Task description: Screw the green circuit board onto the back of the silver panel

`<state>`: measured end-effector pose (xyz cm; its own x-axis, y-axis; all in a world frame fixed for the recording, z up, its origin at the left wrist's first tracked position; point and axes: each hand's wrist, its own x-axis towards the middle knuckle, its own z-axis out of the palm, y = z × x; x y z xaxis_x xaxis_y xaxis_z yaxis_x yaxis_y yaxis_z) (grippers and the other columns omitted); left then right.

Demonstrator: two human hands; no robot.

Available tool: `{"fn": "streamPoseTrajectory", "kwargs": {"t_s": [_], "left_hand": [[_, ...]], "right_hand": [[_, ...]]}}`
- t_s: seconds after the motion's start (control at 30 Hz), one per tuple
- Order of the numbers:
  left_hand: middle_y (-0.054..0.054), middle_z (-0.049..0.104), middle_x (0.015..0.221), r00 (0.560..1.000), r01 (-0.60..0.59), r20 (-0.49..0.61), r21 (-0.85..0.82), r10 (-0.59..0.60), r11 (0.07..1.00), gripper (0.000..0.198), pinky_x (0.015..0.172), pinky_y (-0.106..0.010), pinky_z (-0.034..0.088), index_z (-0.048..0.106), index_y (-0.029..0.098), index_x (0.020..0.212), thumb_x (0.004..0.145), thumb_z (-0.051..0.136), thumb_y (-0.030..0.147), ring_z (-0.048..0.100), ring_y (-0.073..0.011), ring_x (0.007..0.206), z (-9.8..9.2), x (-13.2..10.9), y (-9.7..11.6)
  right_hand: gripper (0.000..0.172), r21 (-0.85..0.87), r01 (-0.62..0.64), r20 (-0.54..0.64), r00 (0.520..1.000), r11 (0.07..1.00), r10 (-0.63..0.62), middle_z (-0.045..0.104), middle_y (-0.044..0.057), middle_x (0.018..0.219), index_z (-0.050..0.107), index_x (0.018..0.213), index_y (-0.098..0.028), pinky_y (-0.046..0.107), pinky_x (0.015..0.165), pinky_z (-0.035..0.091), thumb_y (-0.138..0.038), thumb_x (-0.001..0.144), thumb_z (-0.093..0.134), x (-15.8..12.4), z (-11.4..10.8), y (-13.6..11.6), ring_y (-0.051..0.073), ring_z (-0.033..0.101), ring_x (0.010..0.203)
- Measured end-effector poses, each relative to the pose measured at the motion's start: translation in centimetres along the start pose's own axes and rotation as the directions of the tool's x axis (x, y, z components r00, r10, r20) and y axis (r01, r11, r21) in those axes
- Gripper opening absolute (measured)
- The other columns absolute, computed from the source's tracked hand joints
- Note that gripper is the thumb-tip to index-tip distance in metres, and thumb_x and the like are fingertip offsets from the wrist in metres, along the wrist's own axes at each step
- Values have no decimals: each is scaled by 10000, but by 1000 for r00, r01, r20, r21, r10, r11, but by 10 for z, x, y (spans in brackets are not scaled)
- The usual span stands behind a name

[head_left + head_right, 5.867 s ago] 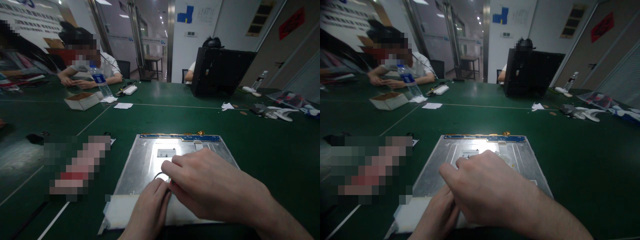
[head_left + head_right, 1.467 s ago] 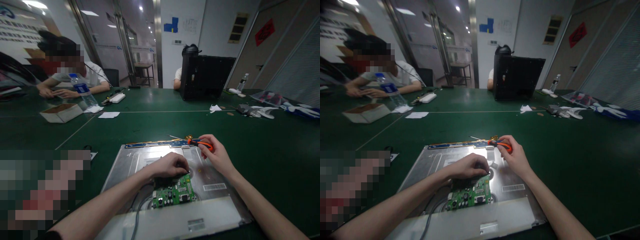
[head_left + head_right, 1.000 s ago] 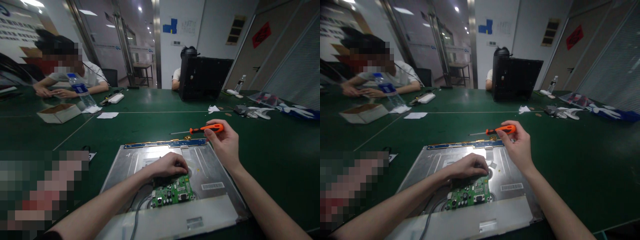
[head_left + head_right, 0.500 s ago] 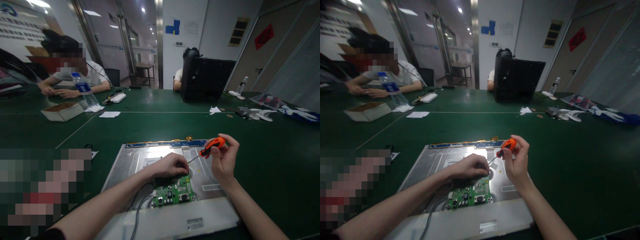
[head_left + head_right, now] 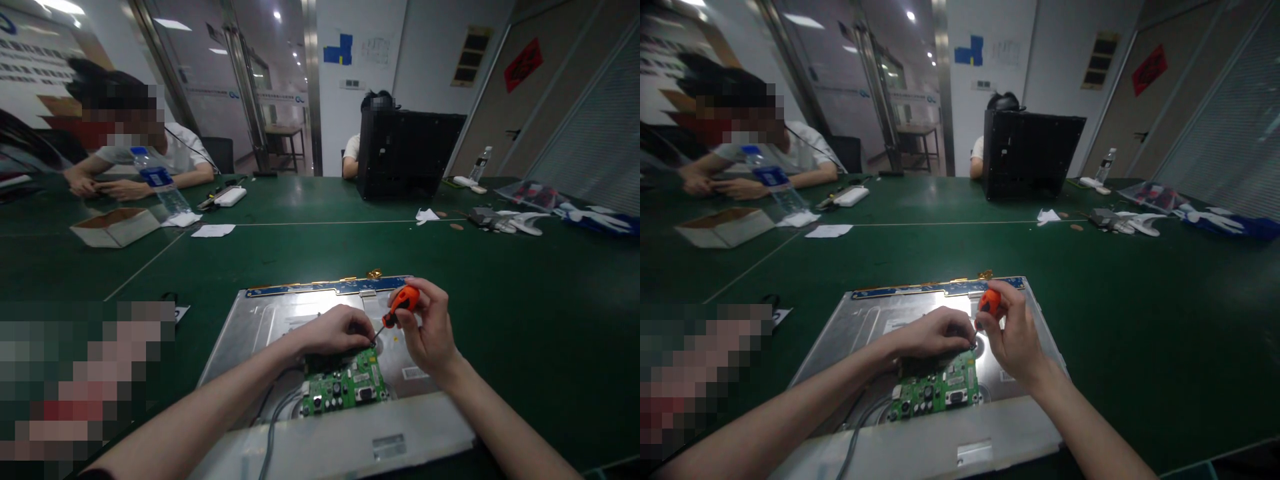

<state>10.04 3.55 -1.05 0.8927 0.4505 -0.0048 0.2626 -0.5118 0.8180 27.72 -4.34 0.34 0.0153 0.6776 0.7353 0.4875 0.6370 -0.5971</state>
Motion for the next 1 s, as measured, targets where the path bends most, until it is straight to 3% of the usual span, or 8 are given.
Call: {"fn": "streamPoseTrajectory", "kwargs": {"t_s": [0.37, 0.57, 0.83, 1.0], "left_hand": [[-15, 694, 822, 1000, 0, 11, -5, 1, 1000, 109, 704, -225, 457, 706, 141, 877, 803, 645, 90, 625, -156, 766, 0, 0, -3], [5, 681, 794, 999, -34, 11, 5, 34, 999, 114, 685, -218, 449, 696, 146, 873, 803, 632, 84, 607, -147, 740, -1, -1, -2], [-26, 709, 912, 999, -41, 35, -5, 41, 999, 192, 745, -244, 460, 701, 139, 956, 808, 612, 57, 625, -169, 815, -1, 0, -1], [-24, 694, 868, 999, -43, 14, -17, 43, 999, 155, 737, -248, 462, 693, 135, 937, 808, 624, 85, 620, -170, 799, 0, 0, -5]], "right_hand": [[367, -94, 40, 45, 998, 995, -36, 581, -7, 794, 347, 1284, -259, 259, 532, 530, -319, 944, 471, 2, -2, -2, 132, 605, 590], [510, -104, 104, 134, 987, 989, -89, 631, 27, 859, 322, 1362, -219, 254, 526, 536, -196, 884, 497, 3, -4, -6, 129, 613, 590], [565, -177, 157, 65, 987, 972, -148, 574, -19, 776, 340, 1350, -221, 222, 479, 497, -183, 842, 584, 2, -1, -2, 103, 553, 526], [509, -235, 197, 63, 980, 952, -188, 575, -20, 774, 383, 1301, -220, 218, 472, 485, -209, 845, 608, 2, -2, 1, 94, 528, 502]]}}
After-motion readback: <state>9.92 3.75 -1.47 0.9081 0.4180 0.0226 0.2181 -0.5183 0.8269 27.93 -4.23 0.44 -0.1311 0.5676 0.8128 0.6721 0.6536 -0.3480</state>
